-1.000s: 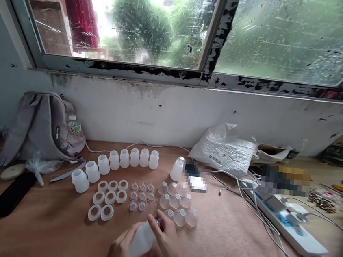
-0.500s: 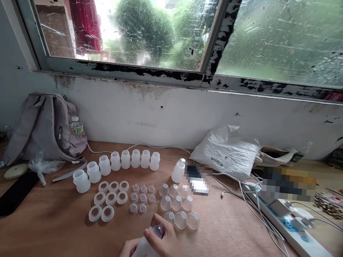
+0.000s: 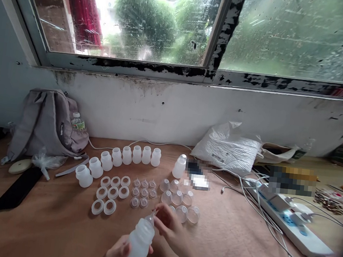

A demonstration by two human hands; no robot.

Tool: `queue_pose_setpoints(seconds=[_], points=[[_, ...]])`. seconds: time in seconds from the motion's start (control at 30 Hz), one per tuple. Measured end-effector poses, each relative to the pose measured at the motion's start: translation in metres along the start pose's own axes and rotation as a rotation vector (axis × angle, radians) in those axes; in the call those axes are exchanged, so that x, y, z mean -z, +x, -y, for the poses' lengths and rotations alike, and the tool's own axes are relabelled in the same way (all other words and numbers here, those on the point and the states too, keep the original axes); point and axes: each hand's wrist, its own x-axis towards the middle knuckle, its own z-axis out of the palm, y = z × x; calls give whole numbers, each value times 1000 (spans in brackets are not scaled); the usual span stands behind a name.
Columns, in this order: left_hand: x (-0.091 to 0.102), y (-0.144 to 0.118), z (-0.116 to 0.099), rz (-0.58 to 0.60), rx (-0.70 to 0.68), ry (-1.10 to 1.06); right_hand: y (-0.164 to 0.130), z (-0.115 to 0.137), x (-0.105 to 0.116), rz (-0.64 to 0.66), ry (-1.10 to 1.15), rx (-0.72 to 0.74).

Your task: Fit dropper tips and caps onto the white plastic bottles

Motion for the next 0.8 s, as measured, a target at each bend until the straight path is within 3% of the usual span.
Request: queue_pose_setpoints(seconds=[0.13, 0.23, 0.4, 0.67, 0.8], points=[[-2, 8, 2, -125, 47, 39, 1, 3, -1, -46, 113, -32], [0, 13, 4, -150, 96, 123, 2, 6, 1, -85, 121, -15], [1, 11, 0, -183, 128, 200, 5, 7, 6, -33, 32, -27], [2, 11, -6, -122, 149, 321, 6, 8, 10, 55, 17, -76], [1, 8, -9, -86, 180, 248, 5, 7, 15, 120, 78, -73]])
